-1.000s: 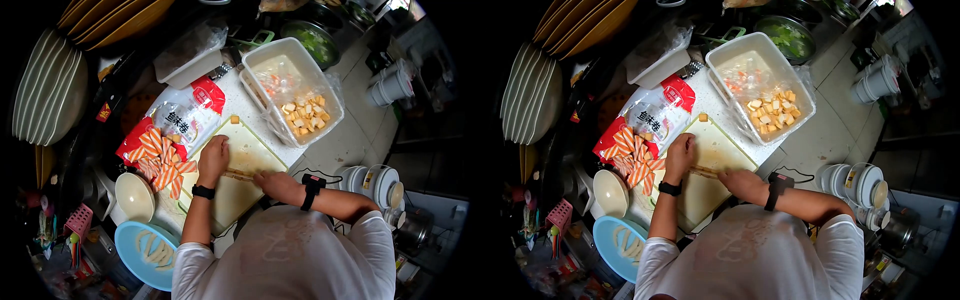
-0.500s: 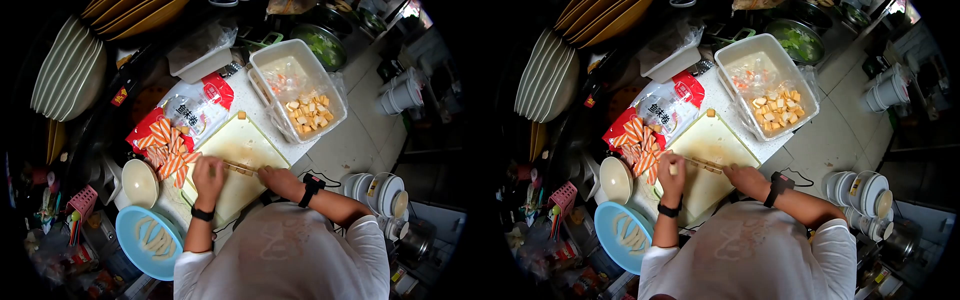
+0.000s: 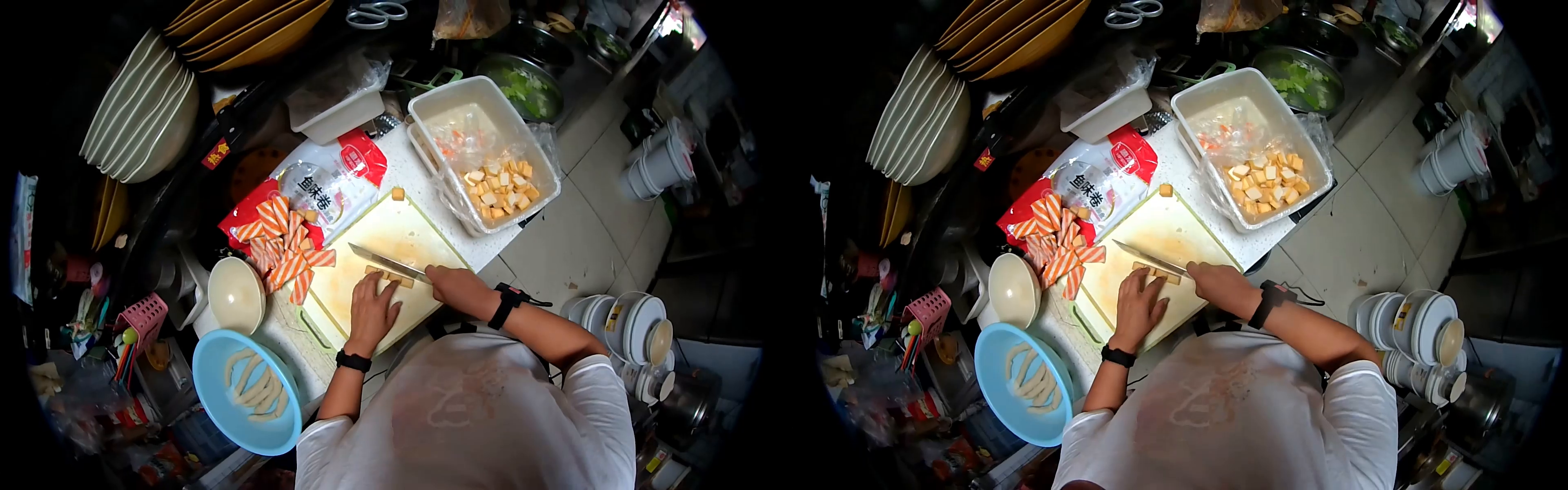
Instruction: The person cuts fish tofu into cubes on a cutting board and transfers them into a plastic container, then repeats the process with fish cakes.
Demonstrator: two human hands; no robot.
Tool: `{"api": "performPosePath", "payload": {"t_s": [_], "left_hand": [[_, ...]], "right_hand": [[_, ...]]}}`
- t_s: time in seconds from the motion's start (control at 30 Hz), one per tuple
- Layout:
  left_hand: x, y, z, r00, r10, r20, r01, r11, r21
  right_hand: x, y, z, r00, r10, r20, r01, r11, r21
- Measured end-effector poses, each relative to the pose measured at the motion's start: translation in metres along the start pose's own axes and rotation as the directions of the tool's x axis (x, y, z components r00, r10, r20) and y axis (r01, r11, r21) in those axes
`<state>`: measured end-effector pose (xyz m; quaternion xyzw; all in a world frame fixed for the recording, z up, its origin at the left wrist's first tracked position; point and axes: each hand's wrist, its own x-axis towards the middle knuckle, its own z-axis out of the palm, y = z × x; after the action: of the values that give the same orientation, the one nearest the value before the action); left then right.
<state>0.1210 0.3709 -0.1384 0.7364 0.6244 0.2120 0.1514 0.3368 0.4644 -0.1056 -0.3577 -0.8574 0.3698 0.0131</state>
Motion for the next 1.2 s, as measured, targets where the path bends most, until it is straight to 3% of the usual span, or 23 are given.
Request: {"api": "performPosePath", "payload": {"t_s": [0.07, 0.17, 0.27, 0.37, 0.47, 0.73, 0.87, 1.2], "left_hand": [[-0.001, 0.001, -0.001, 1.0, 0.005, -0.016, -0.005, 1.0, -0.008], [-0.001, 0.003, -0.017, 0.985, -0.013, -0.171, -0.002, 0.996, -0.09], [0.008, 0.004, -0.05, 0.868, -0.175, -0.464, 0.1, 0.978, -0.182], [0.033, 0.0, -0.076, 0.829, -0.188, -0.527, 0.08, 0.972, -0.22], [0.062, -0.004, -0.079, 0.87, -0.139, -0.474, 0.021, 0.969, -0.244], [0.111, -0.017, -0.041, 0.96, 0.089, -0.267, -0.117, 0.989, -0.091], [0.11, -0.015, -0.034, 0.988, 0.016, -0.156, -0.017, 1.0, -0.007], [0.113, -0.022, -0.033, 0.99, -0.016, -0.142, 0.004, 0.997, -0.08]], "right_hand": [[-0.003, -0.006, -0.005, 1.0, -0.014, -0.018, 0.014, 1.0, 0.005], [-0.012, -0.017, -0.006, 0.992, -0.087, -0.092, 0.081, 0.995, -0.066], [-0.019, -0.026, -0.005, 0.995, -0.079, -0.063, 0.073, 0.993, -0.095], [-0.02, -0.028, -0.004, 0.996, -0.068, -0.051, 0.062, 0.992, -0.113], [-0.02, -0.024, 0.001, 0.998, -0.052, -0.042, 0.046, 0.991, -0.126], [-0.019, -0.026, 0.003, 1.0, -0.02, -0.024, 0.016, 0.987, -0.161], [-0.018, -0.031, 0.002, 1.0, -0.002, -0.005, 0.001, 0.98, -0.201], [-0.009, -0.038, -0.006, 0.998, 0.022, 0.059, -0.012, 0.986, -0.166]]}}
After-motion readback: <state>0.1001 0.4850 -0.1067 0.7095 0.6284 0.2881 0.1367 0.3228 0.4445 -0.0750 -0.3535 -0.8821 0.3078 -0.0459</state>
